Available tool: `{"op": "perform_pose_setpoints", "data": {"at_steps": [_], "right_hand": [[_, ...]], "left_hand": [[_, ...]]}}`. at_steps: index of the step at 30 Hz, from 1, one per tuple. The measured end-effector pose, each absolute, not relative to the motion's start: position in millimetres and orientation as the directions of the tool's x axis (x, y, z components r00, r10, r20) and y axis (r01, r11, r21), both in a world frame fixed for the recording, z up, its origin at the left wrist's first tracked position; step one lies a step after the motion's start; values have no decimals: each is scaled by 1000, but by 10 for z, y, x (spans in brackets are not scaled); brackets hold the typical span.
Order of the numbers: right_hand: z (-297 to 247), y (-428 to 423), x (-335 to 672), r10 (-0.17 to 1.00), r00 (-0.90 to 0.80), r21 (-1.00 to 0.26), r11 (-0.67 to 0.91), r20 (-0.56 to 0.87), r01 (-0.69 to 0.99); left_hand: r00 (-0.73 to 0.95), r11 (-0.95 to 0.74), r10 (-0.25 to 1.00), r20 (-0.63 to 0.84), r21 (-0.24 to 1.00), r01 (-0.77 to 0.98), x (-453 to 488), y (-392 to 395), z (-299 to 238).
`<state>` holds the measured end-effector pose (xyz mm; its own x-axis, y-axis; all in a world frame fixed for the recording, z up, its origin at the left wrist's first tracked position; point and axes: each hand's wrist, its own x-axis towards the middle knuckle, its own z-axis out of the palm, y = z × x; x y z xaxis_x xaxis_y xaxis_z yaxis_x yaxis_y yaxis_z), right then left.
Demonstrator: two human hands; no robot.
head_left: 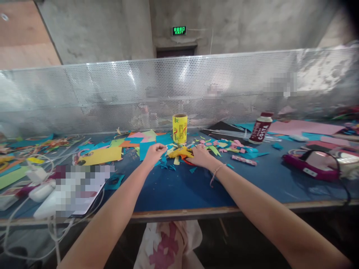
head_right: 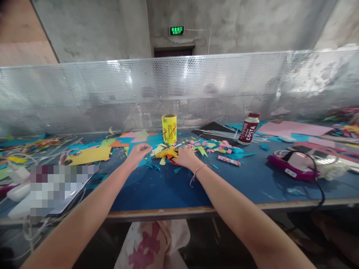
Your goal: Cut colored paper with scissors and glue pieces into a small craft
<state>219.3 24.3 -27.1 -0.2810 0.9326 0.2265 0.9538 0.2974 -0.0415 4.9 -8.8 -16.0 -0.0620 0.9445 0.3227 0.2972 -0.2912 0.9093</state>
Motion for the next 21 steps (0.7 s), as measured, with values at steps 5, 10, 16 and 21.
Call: {"op": "perform_pose_setpoints", "data": {"at_steps": [5, 10, 16, 21], "right_hand": [[-272, 251, 2129, 927, -314, -49, 330, 204, 943], [-282, 255, 2136, 933, -283, -94, 309, 224, 946], [-164, 261, 2176, 949, -100, -395, 218, 297, 892], [-69, 240, 2197, 967, -97, -728, 243, 237, 642]], "left_hand": [[-48, -281, 951, 306, 918, 281, 51, -100, -161], [-68, -230, 965, 253, 944, 235, 58, -114, -135], [-85, -124, 988, 132, 988, 97, 54, -97, -145], [-114, -81, 989, 89, 994, 69, 31, -70, -153]]}}
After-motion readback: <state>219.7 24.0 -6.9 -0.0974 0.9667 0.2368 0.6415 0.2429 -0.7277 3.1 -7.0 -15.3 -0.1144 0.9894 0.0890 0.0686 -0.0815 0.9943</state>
